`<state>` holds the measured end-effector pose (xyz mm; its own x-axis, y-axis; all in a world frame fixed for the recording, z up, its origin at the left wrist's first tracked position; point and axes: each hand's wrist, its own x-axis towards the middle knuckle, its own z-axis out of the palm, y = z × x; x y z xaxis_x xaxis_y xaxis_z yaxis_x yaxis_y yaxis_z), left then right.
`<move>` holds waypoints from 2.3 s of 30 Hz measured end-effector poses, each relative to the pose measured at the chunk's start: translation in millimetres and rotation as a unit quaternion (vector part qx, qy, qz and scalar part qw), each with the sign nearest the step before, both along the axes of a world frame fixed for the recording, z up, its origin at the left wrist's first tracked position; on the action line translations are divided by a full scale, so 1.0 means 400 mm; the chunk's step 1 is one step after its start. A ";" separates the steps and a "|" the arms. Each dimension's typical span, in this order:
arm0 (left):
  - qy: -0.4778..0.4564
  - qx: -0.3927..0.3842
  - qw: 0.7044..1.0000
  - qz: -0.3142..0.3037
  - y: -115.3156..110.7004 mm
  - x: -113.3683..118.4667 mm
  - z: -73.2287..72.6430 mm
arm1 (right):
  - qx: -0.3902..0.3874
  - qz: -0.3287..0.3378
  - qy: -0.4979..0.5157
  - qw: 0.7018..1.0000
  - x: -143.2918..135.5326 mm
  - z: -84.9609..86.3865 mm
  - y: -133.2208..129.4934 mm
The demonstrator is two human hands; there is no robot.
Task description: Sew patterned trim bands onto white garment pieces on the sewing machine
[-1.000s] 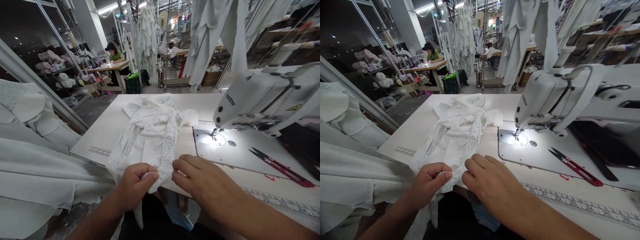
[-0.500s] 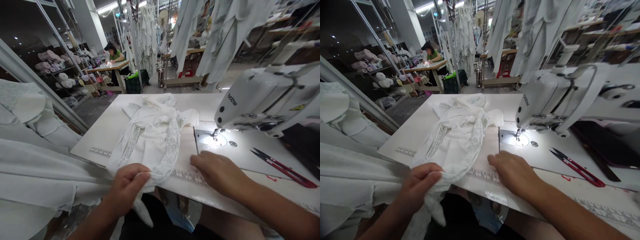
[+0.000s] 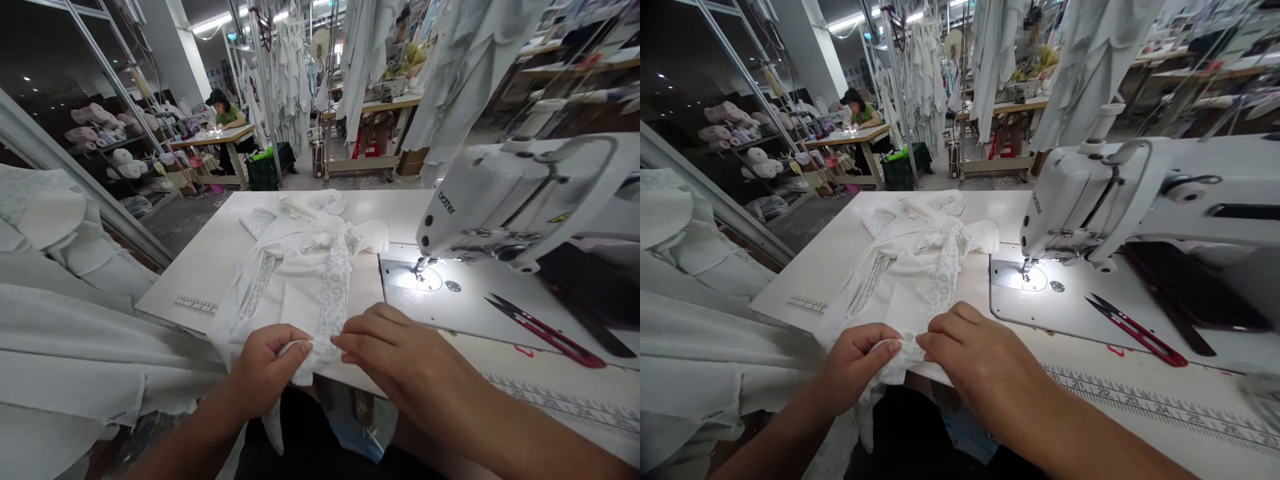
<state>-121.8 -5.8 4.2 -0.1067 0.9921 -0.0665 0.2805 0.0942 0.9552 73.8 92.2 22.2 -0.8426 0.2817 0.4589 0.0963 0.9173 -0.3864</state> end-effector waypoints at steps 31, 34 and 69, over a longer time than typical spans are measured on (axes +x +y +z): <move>-0.154 -0.034 0.985 0.073 0.006 -0.028 -0.003 | -0.114 -0.150 -0.114 0.975 0.071 -0.059 0.041; -0.147 -0.036 0.986 0.071 0.002 -0.020 -0.002 | -0.144 -0.128 -0.009 0.981 0.007 -0.060 0.013; 0.432 0.456 0.778 -0.010 -0.022 -0.001 -0.077 | -0.142 -0.127 0.064 0.980 -0.007 -0.040 -0.087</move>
